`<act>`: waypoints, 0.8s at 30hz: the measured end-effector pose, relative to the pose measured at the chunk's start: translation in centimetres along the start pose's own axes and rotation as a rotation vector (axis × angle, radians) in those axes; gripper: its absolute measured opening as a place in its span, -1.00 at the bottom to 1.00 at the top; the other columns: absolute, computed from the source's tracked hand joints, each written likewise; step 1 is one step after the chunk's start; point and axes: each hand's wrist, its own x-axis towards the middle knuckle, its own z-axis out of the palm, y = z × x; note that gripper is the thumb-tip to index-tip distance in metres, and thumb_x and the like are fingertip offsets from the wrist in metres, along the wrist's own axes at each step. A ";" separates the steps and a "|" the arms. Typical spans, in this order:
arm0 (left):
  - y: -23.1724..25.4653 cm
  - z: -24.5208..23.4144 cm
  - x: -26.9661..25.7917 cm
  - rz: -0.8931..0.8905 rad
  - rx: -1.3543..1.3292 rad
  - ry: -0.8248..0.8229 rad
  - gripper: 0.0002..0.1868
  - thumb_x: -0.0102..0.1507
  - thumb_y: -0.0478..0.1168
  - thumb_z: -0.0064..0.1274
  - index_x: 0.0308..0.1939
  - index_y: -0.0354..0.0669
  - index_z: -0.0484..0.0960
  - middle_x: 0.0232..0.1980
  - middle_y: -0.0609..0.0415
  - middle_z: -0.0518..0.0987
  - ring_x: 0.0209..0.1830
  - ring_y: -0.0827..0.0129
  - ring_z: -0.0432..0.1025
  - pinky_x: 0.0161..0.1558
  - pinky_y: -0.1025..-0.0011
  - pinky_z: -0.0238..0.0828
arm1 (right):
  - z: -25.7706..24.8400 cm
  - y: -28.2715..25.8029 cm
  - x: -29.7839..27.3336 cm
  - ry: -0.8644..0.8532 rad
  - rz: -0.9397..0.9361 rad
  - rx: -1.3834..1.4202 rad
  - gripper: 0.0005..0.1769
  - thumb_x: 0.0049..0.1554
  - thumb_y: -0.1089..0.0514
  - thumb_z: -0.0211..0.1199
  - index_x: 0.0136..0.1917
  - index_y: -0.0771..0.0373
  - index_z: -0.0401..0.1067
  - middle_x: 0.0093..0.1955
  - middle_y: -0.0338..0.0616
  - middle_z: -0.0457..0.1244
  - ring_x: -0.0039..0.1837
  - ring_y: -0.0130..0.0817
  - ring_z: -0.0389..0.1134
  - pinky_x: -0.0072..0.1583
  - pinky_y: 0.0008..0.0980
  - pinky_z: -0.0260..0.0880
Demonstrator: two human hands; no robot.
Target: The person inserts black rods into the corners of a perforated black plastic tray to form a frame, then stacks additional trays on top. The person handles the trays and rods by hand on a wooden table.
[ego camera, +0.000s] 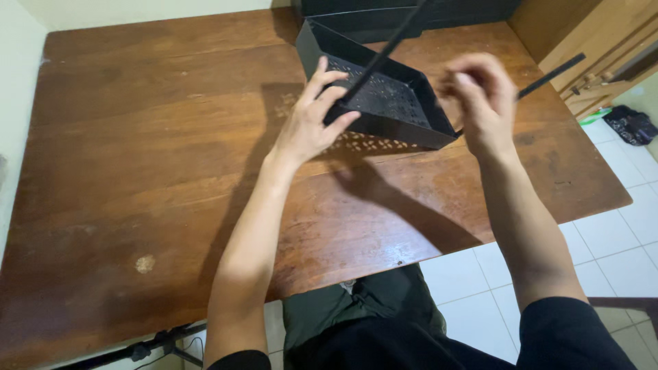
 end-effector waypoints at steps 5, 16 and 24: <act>-6.1 -0.2 -3.3 -0.135 -0.009 0.097 -0.71 0.25 -0.22 0.35 -0.03 -0.23 0.63 0.56 -0.19 0.20 0.56 -0.13 0.14 0.49 0.07 0.10 | -6.4 8.8 -6.8 0.663 -0.424 -0.151 -0.76 0.23 0.36 0.10 0.17 0.23 0.31 0.00 -0.19 0.17 -0.10 -0.56 0.14 -0.14 -0.58 0.14; -11.1 -1.6 -8.7 -0.518 -0.089 0.158 -0.77 0.33 -0.30 0.21 0.02 -0.23 0.54 -0.03 0.00 0.59 0.00 0.35 0.50 0.12 0.38 0.43 | -6.5 16.9 -5.5 -0.009 0.170 -0.022 -0.68 0.51 0.02 -0.10 0.36 0.27 0.23 0.11 -0.05 0.30 0.22 -0.28 0.37 0.36 -0.26 0.35; -11.7 -7.3 -1.1 -0.442 0.024 0.311 -0.62 0.44 -0.22 0.09 0.32 -0.14 0.43 0.20 -0.08 0.57 0.24 0.18 0.49 0.29 0.25 0.39 | -1.7 10.6 -1.6 0.015 0.312 0.439 -0.77 0.49 -0.02 -0.05 0.19 0.18 0.21 -0.13 -0.05 0.32 -0.07 -0.29 0.40 0.05 -0.34 0.44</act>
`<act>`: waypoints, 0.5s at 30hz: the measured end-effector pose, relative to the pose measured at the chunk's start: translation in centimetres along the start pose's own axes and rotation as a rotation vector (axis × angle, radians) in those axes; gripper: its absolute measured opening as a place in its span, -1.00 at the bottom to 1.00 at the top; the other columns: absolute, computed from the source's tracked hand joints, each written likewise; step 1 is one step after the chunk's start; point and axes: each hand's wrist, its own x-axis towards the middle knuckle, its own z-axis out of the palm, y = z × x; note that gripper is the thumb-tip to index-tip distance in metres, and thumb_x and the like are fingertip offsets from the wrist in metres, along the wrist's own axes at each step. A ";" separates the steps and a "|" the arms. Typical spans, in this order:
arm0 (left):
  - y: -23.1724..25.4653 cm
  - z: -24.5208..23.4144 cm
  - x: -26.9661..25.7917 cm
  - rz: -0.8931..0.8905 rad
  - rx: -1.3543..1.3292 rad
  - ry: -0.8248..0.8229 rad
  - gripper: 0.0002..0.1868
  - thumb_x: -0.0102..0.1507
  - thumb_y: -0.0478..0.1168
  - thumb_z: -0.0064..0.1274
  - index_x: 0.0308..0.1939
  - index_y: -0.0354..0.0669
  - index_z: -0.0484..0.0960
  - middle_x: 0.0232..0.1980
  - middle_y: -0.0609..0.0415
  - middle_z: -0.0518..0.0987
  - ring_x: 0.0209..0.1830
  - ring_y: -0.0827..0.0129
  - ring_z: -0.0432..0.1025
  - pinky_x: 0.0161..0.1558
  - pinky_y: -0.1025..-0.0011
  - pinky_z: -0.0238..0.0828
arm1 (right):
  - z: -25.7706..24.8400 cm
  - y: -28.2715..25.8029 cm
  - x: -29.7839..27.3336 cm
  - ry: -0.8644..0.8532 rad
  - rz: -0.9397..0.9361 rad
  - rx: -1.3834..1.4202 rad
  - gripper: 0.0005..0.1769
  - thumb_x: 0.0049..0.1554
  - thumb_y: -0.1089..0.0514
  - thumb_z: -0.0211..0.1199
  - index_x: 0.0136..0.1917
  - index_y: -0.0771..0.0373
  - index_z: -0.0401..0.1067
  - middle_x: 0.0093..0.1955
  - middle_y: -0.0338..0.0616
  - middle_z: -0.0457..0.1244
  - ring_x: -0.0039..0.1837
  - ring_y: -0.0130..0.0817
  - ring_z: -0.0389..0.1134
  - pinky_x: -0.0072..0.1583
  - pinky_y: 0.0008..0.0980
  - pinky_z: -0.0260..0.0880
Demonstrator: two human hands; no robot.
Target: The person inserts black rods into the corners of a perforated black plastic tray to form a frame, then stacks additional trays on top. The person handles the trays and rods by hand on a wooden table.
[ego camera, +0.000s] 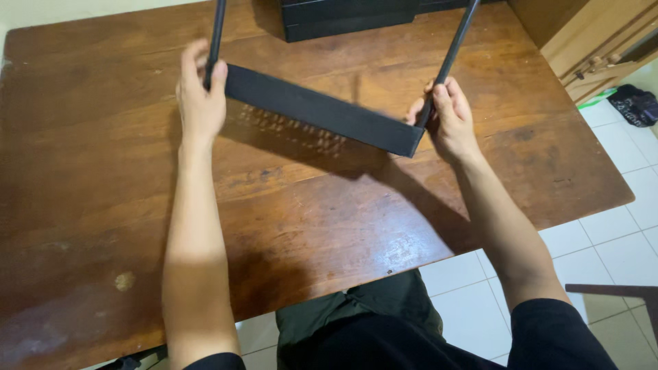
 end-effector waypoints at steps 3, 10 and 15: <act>0.9 0.9 2.2 0.114 0.115 0.034 -0.58 0.45 -0.21 0.11 0.37 -0.17 0.41 0.39 -0.23 0.41 0.44 -0.04 0.32 0.42 0.08 0.24 | 4.0 0.1 0.5 0.196 0.016 0.149 -0.76 0.45 -0.03 -0.04 0.14 0.18 0.22 -0.17 0.00 0.34 -0.14 -0.29 0.39 -0.04 -0.35 0.43; 3.9 4.0 1.2 0.201 0.429 0.066 -0.75 0.50 -0.10 0.02 0.17 -0.05 0.69 0.52 -0.27 0.28 0.56 -0.43 -0.10 0.43 -0.37 -0.41 | 6.4 2.4 -0.5 0.439 -0.032 0.167 -0.67 0.42 -0.10 -0.06 0.13 0.20 0.24 -0.25 -0.06 0.33 -0.22 -0.34 0.36 -0.16 -0.36 0.40; 10.5 6.5 -3.3 0.348 0.362 -0.185 -0.68 0.53 0.07 -0.04 0.04 -0.01 0.71 0.33 -0.03 0.54 0.64 -0.22 0.08 0.42 -0.56 -0.63 | 10.7 0.9 -1.1 0.521 0.012 0.146 -0.69 0.38 -0.09 -0.08 0.14 0.19 0.25 -0.27 -0.05 0.35 -0.26 -0.32 0.36 -0.21 -0.37 0.38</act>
